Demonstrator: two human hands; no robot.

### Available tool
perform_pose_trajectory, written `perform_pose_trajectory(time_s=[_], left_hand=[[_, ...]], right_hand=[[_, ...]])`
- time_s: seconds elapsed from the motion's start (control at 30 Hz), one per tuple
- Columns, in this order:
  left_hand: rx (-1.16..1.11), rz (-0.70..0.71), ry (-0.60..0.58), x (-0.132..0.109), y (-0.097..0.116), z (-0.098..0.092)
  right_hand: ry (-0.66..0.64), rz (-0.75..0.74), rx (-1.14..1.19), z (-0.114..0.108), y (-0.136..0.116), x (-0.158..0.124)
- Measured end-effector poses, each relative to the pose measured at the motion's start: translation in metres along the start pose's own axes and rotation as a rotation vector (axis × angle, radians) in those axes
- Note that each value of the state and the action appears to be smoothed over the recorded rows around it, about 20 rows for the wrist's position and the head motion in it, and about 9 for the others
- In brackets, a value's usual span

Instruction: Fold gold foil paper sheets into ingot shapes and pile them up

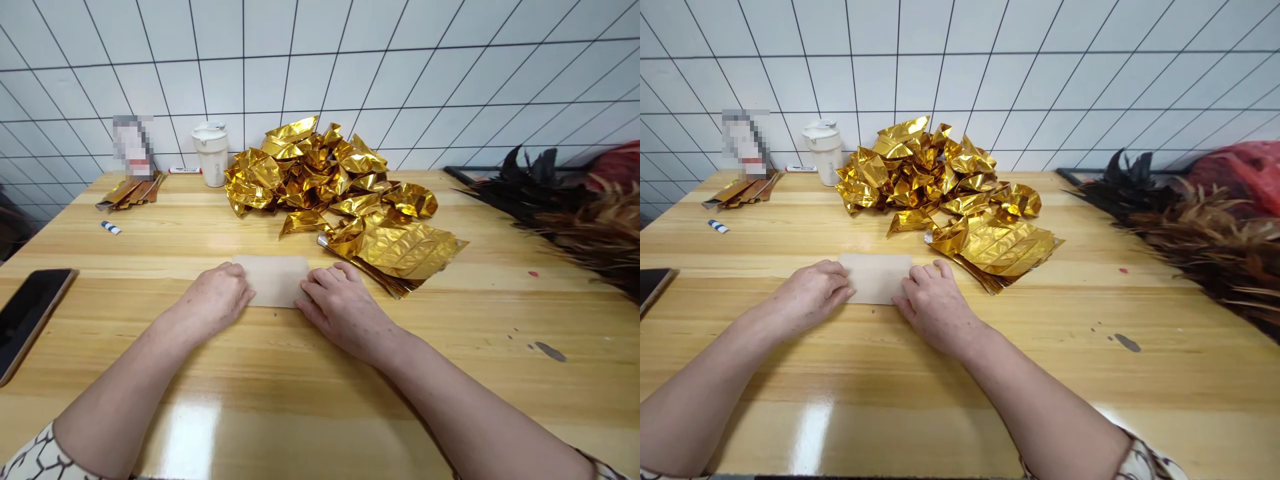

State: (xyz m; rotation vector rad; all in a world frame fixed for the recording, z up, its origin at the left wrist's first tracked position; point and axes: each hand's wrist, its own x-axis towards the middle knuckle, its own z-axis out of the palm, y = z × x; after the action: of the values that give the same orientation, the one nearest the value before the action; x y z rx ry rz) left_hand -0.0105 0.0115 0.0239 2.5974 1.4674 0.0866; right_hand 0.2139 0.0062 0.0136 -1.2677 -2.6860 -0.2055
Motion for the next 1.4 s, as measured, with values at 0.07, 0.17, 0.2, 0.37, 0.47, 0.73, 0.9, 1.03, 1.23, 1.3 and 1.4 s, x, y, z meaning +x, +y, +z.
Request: perform_pose_trajectory(time_s=[0.07, 0.17, 0.2, 0.37, 0.47, 0.73, 0.9, 1.03, 1.23, 1.3, 1.4], left_hand=[[0.013, -0.009, 0.011, 0.000, 0.003, 0.001], [0.016, 0.068, 0.068, 0.001, 0.011, 0.008], [0.005, 0.116, 0.087, 0.002, 0.014, 0.011], [-0.050, 0.300, 0.096, 0.002, 0.023, 0.021], [-0.062, 0.301, 0.076, 0.002, 0.023, 0.022], [-0.091, 0.285, 0.102, 0.003, 0.021, 0.023], [-0.100, 0.271, 0.101, 0.004, 0.022, 0.023], [-0.135, 0.238, 0.087, 0.004, 0.018, 0.022], [-0.153, 0.247, 0.055, 0.005, 0.005, 0.014], [-0.162, 0.240, 0.055, 0.006, 0.001, 0.011], [-0.173, 0.209, 0.068, 0.006, -0.005, 0.009]], right_hand=[[-0.002, 0.001, 0.004, 0.000, 0.000, 0.000], [0.007, -0.001, -0.001, 0.000, -0.001, -0.001], [0.011, -0.003, -0.005, 0.000, -0.002, -0.001], [0.028, -0.012, -0.019, 0.003, -0.003, -0.001], [0.050, 0.004, 0.004, 0.003, -0.006, -0.001], [0.067, -0.162, 0.292, 0.010, -0.021, -0.001], [0.045, -0.146, 0.240, 0.013, -0.019, -0.001], [0.029, -0.140, 0.186, 0.012, -0.018, -0.001], [0.035, -0.121, 0.118, 0.007, -0.013, -0.001], [0.041, -0.113, 0.094, 0.005, -0.010, -0.001], [0.056, -0.104, 0.060, 0.002, -0.005, -0.002]])
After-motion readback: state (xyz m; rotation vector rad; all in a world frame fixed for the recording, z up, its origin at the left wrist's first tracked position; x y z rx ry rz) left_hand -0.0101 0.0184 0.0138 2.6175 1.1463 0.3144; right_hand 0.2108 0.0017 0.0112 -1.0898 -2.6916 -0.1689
